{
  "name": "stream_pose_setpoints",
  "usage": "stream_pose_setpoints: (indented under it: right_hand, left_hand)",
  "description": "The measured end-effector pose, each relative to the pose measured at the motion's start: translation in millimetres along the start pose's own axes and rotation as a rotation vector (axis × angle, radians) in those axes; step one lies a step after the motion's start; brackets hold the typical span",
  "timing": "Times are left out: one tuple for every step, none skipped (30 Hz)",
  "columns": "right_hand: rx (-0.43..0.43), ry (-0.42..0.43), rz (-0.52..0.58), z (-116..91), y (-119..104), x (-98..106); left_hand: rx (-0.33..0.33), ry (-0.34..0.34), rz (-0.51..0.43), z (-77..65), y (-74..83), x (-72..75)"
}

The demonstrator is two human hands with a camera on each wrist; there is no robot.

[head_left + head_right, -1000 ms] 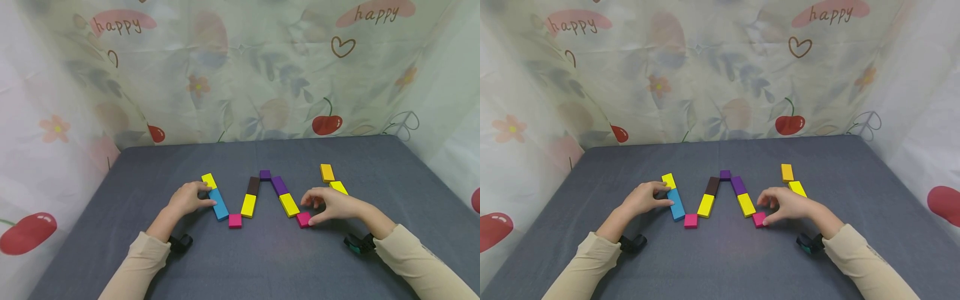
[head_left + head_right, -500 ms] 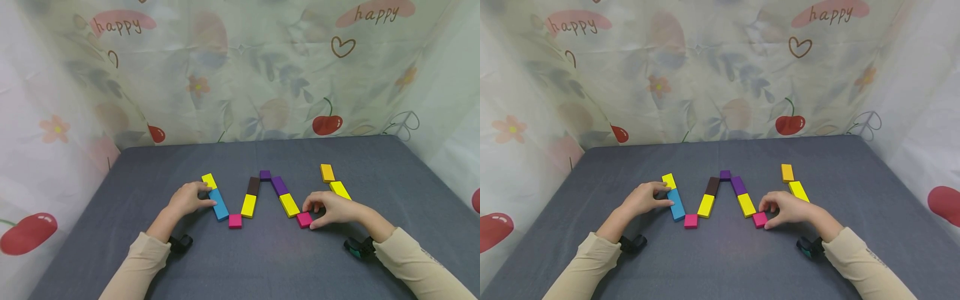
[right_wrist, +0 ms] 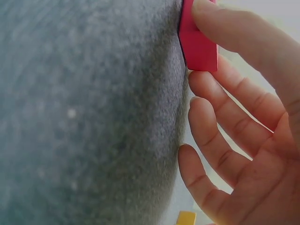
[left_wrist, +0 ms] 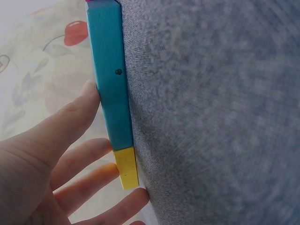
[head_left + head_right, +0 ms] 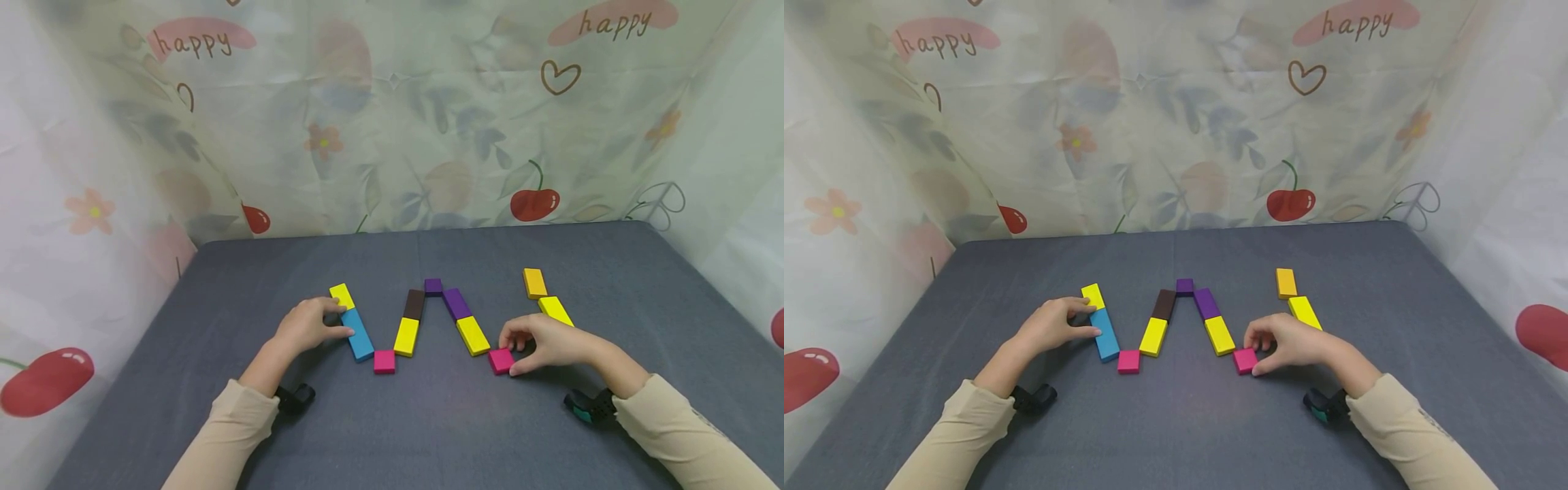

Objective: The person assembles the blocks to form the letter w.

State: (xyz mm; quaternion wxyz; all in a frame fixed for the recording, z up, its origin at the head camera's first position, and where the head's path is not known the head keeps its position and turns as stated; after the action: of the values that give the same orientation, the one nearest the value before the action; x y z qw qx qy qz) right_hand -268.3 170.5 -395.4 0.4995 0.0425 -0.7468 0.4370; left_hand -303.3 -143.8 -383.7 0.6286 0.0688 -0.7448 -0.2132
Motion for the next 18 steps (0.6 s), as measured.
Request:
stream_pose_setpoints:
  right_hand:
    - [-0.003,0.0,0.001,-0.7,0.4,0.5]
    - [-0.009,-0.002,0.002,-1.3,1.1,0.8]
    - [-0.014,-0.004,0.002,-1.9,1.7,1.2]
    - [-0.017,-0.005,0.002,-2.3,2.2,1.5]
    - [-0.02,-0.006,0.002,-2.7,2.7,1.8]
    - [-0.023,-0.006,0.001,-3.0,3.1,2.1]
    - [-0.027,-0.008,0.002,-3.3,3.5,2.3]
    - [-0.028,-0.008,0.002,-3.6,3.7,2.5]
    - [-0.029,-0.007,0.002,-3.8,3.9,2.8]
    - [-0.029,-0.006,0.002,-4.0,3.8,3.1]
    - [-0.029,-0.006,0.004,-4.3,3.7,3.3]
    - [-0.029,-0.004,0.005,-4.5,3.5,3.5]
    - [-0.029,-0.003,0.007,-4.7,3.4,3.6]
    - [-0.028,-0.001,0.008,-4.8,3.0,3.9]
    - [-0.028,0.001,0.008,-4.9,2.9,4.0]
    - [-0.029,0.002,0.008,-5.0,2.7,4.1]
    - [-0.03,0.003,0.008,-5.0,2.8,4.1]
    - [-0.031,0.004,0.008,-4.9,2.8,4.1]
  left_hand:
    - [0.001,0.0,0.0,0.0,-0.1,0.1]
    - [0.002,0.0,0.0,0.1,-0.2,0.0]
    - [0.003,0.0,0.0,0.0,-0.2,0.0]
    - [0.003,-0.001,0.001,0.0,0.0,0.1]
    - [0.004,0.0,0.002,-0.1,0.0,0.2]
    - [0.005,0.0,0.002,-0.2,-0.1,0.3]
    - [0.005,0.001,0.002,-0.3,0.0,0.4]
    - [0.005,0.001,0.002,-0.5,0.1,0.5]
    - [0.005,0.001,0.001,-0.6,0.3,0.7]
    - [0.005,0.002,0.001,-0.7,0.4,0.9]
    - [0.004,0.002,0.001,-0.8,0.6,1.0]
    - [0.003,0.002,0.001,-0.9,0.8,1.0]
    - [0.002,0.002,0.002,-0.9,0.9,1.0]
    - [0.001,0.002,0.002,-0.9,0.9,1.0]
    - [0.001,0.002,0.003,-0.9,1.0,0.9]
    - [0.001,0.002,0.003,-1.0,0.9,0.8]
    - [0.002,0.001,0.002,-1.0,0.7,0.7]
    - [0.003,0.001,0.001,-0.8,0.4,0.6]
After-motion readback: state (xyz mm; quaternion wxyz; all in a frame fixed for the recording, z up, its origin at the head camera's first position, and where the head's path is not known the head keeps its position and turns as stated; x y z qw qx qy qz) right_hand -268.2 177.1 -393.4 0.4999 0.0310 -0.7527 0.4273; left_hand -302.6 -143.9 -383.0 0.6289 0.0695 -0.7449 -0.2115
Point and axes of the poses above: each hand's wrist, its own z-axis towards the middle knuckle, its own x-axis out of the back of the hand, y = z × x, the point moved 10 cm from there along z, towards the middle knuckle, and after that the axes turned 1 degree about -z, right-handed, at the moved point
